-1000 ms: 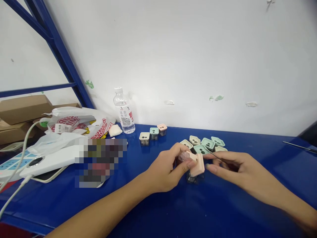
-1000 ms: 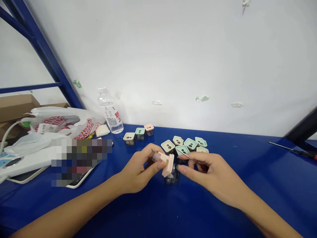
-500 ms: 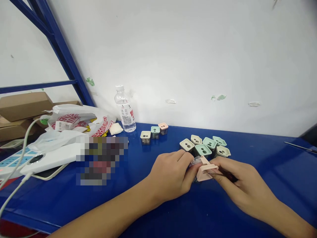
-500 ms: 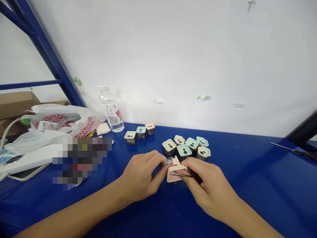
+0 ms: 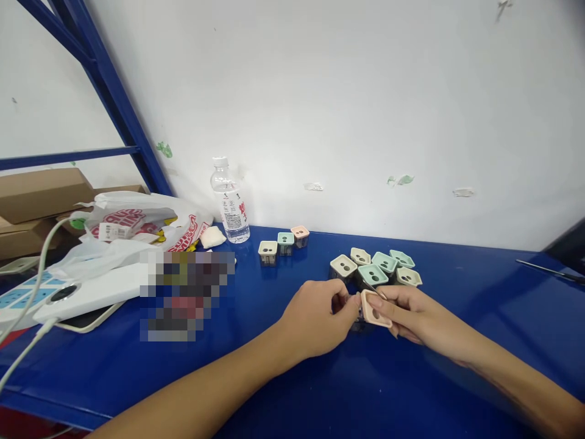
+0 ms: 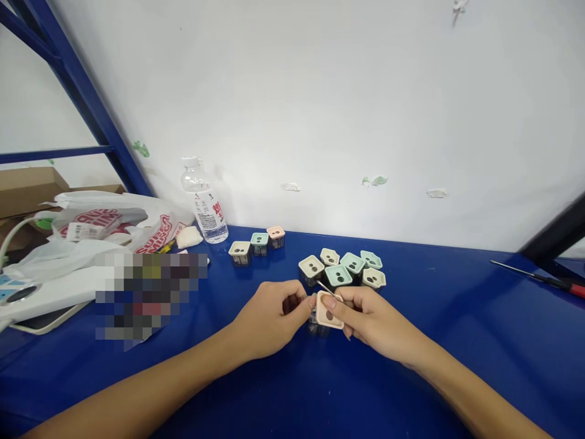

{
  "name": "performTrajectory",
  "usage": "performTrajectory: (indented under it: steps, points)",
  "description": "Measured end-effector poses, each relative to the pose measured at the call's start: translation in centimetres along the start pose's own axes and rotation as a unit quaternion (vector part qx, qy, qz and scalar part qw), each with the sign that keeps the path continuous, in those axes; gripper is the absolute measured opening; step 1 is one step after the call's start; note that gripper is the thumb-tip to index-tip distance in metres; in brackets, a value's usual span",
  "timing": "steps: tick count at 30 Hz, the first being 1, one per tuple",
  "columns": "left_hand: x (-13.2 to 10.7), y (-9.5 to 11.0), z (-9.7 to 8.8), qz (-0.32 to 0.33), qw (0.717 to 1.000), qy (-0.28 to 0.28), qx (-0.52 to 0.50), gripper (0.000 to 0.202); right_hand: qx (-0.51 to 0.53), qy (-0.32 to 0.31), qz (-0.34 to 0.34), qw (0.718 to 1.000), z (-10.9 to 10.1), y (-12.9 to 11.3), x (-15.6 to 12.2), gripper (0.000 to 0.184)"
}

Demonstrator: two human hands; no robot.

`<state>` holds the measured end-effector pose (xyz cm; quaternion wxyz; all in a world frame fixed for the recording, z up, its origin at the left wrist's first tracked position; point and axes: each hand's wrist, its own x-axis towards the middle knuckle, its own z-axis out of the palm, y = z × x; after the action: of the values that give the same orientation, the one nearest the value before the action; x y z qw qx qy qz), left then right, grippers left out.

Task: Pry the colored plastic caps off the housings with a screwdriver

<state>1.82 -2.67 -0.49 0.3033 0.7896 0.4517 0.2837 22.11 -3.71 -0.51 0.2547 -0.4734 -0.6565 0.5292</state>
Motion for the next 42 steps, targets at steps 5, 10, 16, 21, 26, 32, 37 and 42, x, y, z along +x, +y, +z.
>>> performTrajectory:
  steps: [5, 10, 16, 21, 26, 32, 37, 42]
  points:
    - [0.6, -0.3, 0.3, -0.001, 0.999, -0.017, -0.032, 0.042, 0.029, 0.021, 0.050, 0.998, 0.4, 0.1, 0.1, 0.051]
    - [0.7, -0.6, 0.2, -0.005, 0.996, -0.044, -0.076, 0.045, -0.053, 0.063, 0.046, 0.996, 0.7, 0.4, 0.1, 0.054]
    - [2.4, -2.1, -3.8, 0.065, 0.979, 0.146, 0.125, 0.030, -0.295, 0.193, -0.083, 0.932, 0.9, 0.7, -0.9, 0.045]
    - [4.1, -5.1, -6.7, 0.056, 0.903, 0.189, 0.381, 0.039, -0.477, 0.180, -0.308, 0.803, 1.3, 1.7, -0.9, 0.025]
    - [4.7, -7.0, -5.8, 0.053, 0.885, 0.151, 0.436, 0.052, -0.549, 0.240, -0.320, 0.734, 1.0, 2.5, -0.1, 0.014]
    - [5.3, -7.3, -5.0, 0.076, 0.866, 0.158, 0.469, 0.043, -0.615, 0.288, -0.249, 0.691, -0.3, 3.0, 0.3, 0.012]
    - [5.4, -7.2, -5.2, 0.101, 0.859, 0.166, 0.473, 0.029, -0.619, 0.303, -0.230, 0.687, -0.3, 2.9, 0.5, 0.017]
    - [5.4, -7.5, -5.2, 0.147, 0.860, 0.142, 0.467, 0.021, -0.612, 0.306, -0.229, 0.693, -0.2, 2.8, 0.5, 0.022]
